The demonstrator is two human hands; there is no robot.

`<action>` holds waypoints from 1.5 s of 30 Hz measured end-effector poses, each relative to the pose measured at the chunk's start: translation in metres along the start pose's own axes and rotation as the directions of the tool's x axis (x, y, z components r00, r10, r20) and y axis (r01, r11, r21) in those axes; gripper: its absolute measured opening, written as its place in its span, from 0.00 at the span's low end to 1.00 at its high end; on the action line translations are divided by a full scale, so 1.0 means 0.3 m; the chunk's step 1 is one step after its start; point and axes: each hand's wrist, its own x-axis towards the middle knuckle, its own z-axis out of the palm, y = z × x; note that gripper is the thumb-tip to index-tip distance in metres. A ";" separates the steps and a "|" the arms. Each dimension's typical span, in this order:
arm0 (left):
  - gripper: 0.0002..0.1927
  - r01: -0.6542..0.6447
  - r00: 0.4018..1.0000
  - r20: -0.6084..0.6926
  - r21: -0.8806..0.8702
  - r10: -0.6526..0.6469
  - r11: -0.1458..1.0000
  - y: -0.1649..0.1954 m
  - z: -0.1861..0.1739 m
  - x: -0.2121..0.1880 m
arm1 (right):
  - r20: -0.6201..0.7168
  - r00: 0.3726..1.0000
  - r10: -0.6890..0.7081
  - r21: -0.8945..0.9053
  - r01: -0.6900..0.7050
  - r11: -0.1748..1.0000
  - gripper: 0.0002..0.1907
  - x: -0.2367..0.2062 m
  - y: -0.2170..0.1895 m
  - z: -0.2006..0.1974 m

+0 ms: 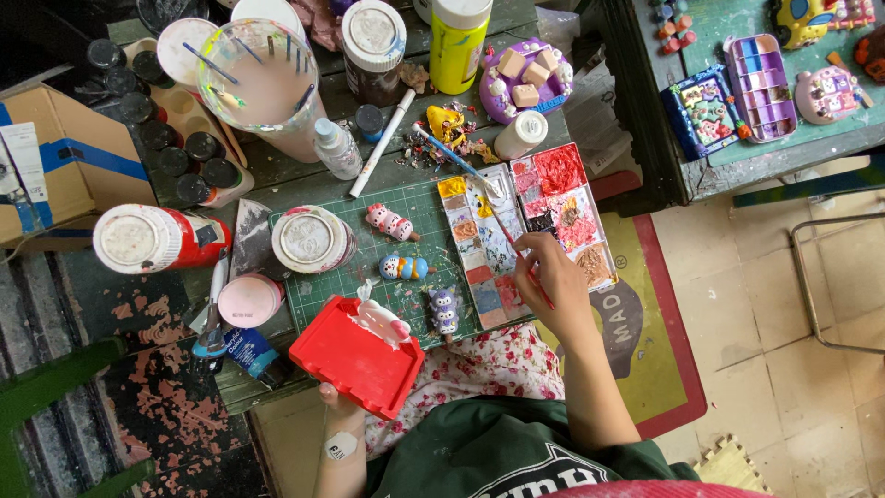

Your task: The person paints a small red ceramic object with white paint using a fine brush. They repeatedly dip the brush into a paint palette to reload paint and apply it to the object's surface. The object is held in the left hand while the right hand manipulates the brush.

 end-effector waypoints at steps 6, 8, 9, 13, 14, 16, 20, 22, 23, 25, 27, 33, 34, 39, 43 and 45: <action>0.62 0.031 0.999 0.014 -0.016 -0.031 0.999 0.004 -0.010 0.008 | -0.006 0.992 -0.127 -0.028 0.127 0.991 0.11 -0.002 -0.004 -0.016; 0.61 0.023 1.000 0.019 -0.025 -0.022 0.999 0.009 0.001 0.015 | -0.041 0.990 -0.133 0.009 0.134 0.991 0.10 -0.013 0.011 -0.018; 0.60 0.018 1.000 0.021 -0.029 -0.017 0.999 0.011 0.007 0.018 | -0.071 0.988 -0.137 0.052 0.141 0.989 0.10 -0.020 0.025 -0.019; 0.59 0.014 0.998 0.055 -0.032 -0.012 0.999 0.015 0.025 0.023 | -0.251 0.962 -0.103 0.227 0.162 0.960 0.07 -0.043 0.107 -0.012; 0.59 0.006 0.999 0.034 -0.028 -0.005 1.000 0.014 0.024 0.026 | -0.255 0.967 -0.002 0.418 0.112 0.902 0.06 -0.048 0.130 -0.008; 0.58 -0.013 1.000 0.020 -0.018 0.014 1.000 0.012 0.017 0.029 | -0.204 0.960 0.194 0.743 0.023 0.669 0.05 -0.059 0.171 -0.001; 0.58 -0.036 0.999 -0.003 0.009 0.036 0.999 0.012 0.012 0.034 | -0.143 0.933 0.329 0.833 -0.066 0.550 0.05 -0.071 0.224 0.009; 0.58 -0.060 0.998 -0.014 0.047 0.061 0.997 0.012 0.019 0.038 | -0.124 0.935 0.331 0.841 -0.078 0.535 0.06 -0.061 0.231 0.013; 0.58 -0.088 0.996 -0.004 0.075 0.088 0.993 0.014 0.030 0.042 | -0.114 0.929 0.352 0.846 -0.094 0.524 0.08 -0.055 0.227 0.015; 0.58 -0.127 0.991 0.042 0.110 0.123 0.986 0.004 0.064 0.071 | -0.102 0.924 0.368 0.852 -0.109 0.511 0.11 -0.012 0.218 0.005; 0.58 -0.139 0.987 0.095 0.142 0.127 0.980 0.010 0.097 0.079 | -0.089 0.944 0.319 0.805 -0.120 0.581 0.11 0.045 0.197 -0.024; 0.58 -0.059 0.984 0.172 0.022 0.054 0.998 0.008 0.143 0.121 | -0.189 0.980 -0.063 0.737 0.184 0.650 0.04 0.309 0.060 -0.099; 0.57 -0.110 0.984 0.147 0.083 0.097 0.991 0.006 0.142 0.132 | -0.203 0.971 -0.127 0.750 0.238 0.618 0.07 0.368 0.026 -0.103; 0.55 -0.204 0.978 0.091 0.283 0.186 0.937 -0.009 0.131 0.164 | -0.245 0.939 -0.239 0.636 0.342 0.692 0.05 0.589 -0.176 -0.073; 0.55 -0.163 0.985 0.092 0.193 0.148 0.968 -0.009 0.136 0.169 | -0.169 0.945 -0.281 0.654 0.321 0.685 0.03 0.729 -0.333 0.022; 0.54 -0.168 0.984 0.099 0.208 0.150 0.963 -0.005 0.140 0.175 | -0.118 0.932 -0.343 0.676 0.328 0.660 0.06 0.770 -0.387 0.054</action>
